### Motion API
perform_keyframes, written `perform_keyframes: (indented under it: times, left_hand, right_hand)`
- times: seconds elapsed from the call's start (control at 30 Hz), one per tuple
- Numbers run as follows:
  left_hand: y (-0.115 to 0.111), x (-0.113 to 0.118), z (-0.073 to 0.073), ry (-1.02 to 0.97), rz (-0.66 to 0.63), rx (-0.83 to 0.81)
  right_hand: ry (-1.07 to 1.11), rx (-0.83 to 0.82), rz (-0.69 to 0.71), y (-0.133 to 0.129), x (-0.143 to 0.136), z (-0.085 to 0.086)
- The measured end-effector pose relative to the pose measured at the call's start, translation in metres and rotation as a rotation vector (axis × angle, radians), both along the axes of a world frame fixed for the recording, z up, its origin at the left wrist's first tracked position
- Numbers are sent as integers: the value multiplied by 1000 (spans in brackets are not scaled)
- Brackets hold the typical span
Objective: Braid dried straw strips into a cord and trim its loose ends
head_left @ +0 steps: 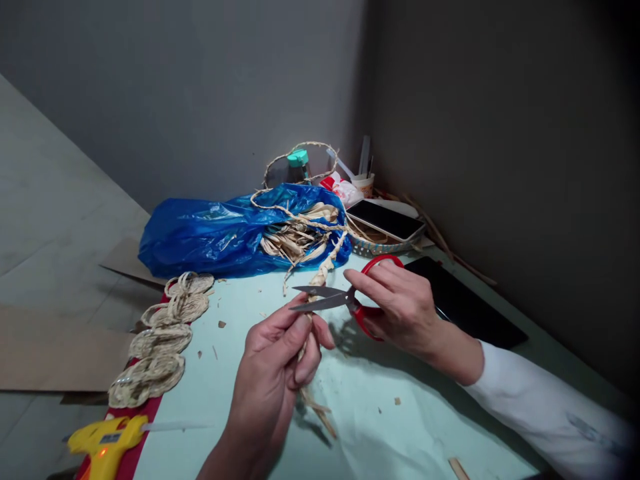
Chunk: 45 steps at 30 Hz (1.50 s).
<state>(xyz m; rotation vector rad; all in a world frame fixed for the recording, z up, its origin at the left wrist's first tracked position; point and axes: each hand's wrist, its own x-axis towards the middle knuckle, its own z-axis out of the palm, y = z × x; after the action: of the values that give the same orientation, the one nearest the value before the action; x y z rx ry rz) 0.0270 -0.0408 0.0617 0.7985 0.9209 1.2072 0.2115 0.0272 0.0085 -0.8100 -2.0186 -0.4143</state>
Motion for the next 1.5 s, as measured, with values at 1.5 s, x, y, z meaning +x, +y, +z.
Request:
perform_keyframes:
  times: [1.5]
  left_hand:
    - [7, 1, -7, 187, 201, 5]
  right_hand:
    - [98, -221, -13, -3, -1, -2]
